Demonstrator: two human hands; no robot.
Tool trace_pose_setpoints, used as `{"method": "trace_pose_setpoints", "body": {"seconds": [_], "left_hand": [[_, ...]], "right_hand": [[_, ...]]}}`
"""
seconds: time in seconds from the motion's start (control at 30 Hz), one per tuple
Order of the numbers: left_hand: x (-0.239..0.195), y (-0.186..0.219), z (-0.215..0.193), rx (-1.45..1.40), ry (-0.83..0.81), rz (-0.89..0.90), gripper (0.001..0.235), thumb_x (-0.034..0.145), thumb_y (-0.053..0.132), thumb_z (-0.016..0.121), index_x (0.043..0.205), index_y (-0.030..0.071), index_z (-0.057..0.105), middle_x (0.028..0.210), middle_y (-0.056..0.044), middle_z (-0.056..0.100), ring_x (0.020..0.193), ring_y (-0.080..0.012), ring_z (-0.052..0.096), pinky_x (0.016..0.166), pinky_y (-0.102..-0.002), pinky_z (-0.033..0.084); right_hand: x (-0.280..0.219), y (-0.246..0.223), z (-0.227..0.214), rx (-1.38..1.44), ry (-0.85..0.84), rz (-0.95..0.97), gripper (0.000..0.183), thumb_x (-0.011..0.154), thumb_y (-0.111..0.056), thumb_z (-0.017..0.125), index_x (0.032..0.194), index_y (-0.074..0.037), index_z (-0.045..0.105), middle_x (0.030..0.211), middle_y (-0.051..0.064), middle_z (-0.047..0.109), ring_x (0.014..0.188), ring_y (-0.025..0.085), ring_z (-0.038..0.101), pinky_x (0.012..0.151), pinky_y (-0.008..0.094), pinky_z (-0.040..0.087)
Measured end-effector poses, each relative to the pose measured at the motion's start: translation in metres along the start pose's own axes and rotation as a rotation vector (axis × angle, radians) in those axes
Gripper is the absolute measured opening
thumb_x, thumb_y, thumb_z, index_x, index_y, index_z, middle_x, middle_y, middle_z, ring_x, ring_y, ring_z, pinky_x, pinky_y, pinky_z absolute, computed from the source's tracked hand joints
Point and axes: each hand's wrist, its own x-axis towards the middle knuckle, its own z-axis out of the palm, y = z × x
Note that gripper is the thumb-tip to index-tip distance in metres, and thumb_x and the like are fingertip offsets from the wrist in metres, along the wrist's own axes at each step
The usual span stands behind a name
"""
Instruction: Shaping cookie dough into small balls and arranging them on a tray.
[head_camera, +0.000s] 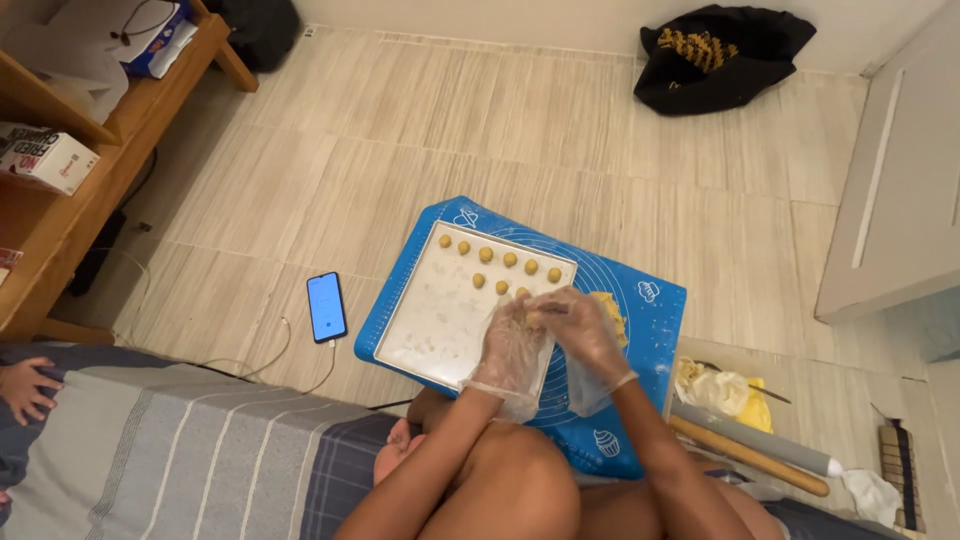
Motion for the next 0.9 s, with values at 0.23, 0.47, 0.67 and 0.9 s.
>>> {"method": "trace_pose_setpoints", "body": {"seconds": [0.23, 0.47, 0.67, 0.9], "left_hand": [[-0.024, 0.021, 0.008, 0.080, -0.028, -0.090, 0.016, 0.096, 0.022, 0.068, 0.100, 0.008, 0.070, 0.083, 0.004, 0.060, 0.071, -0.0067, 0.062, 0.073, -0.020, 0.059], [0.046, 0.010, -0.052, 0.156, -0.046, 0.141, 0.017, 0.094, 0.005, 0.071, 0.110, -0.002, 0.070, 0.099, -0.014, 0.068, 0.087, -0.0218, 0.070, 0.085, -0.029, 0.064], [-0.022, 0.027, -0.023, 0.066, -0.049, 0.225, 0.028, 0.097, 0.007, 0.067, 0.121, -0.007, 0.067, 0.104, -0.018, 0.070, 0.091, -0.0247, 0.071, 0.087, -0.032, 0.064], [-0.083, 0.034, 0.026, -0.092, -0.034, 0.094, 0.048, 0.104, 0.030, 0.050, 0.136, -0.005, 0.057, 0.133, -0.022, 0.058, 0.121, -0.0300, 0.057, 0.105, -0.038, 0.050]], "right_hand": [[0.021, 0.064, 0.009, -0.219, 0.133, -0.282, 0.011, 0.075, -0.011, 0.083, 0.085, -0.014, 0.078, 0.082, 0.006, 0.077, 0.084, 0.027, 0.074, 0.076, 0.035, 0.059], [0.006, 0.044, 0.004, -0.025, 0.122, -0.330, 0.009, 0.080, -0.004, 0.081, 0.088, -0.008, 0.082, 0.086, 0.012, 0.081, 0.083, 0.029, 0.078, 0.080, 0.038, 0.062], [-0.005, 0.040, 0.015, -0.087, 0.268, -0.831, 0.011, 0.089, -0.007, 0.072, 0.095, -0.007, 0.081, 0.093, 0.016, 0.080, 0.092, 0.037, 0.074, 0.084, 0.047, 0.060], [0.001, 0.070, 0.027, -0.476, 0.042, -0.941, 0.040, 0.102, -0.036, 0.055, 0.128, -0.010, 0.069, 0.131, 0.015, 0.069, 0.127, 0.035, 0.060, 0.117, 0.047, 0.040]]}}
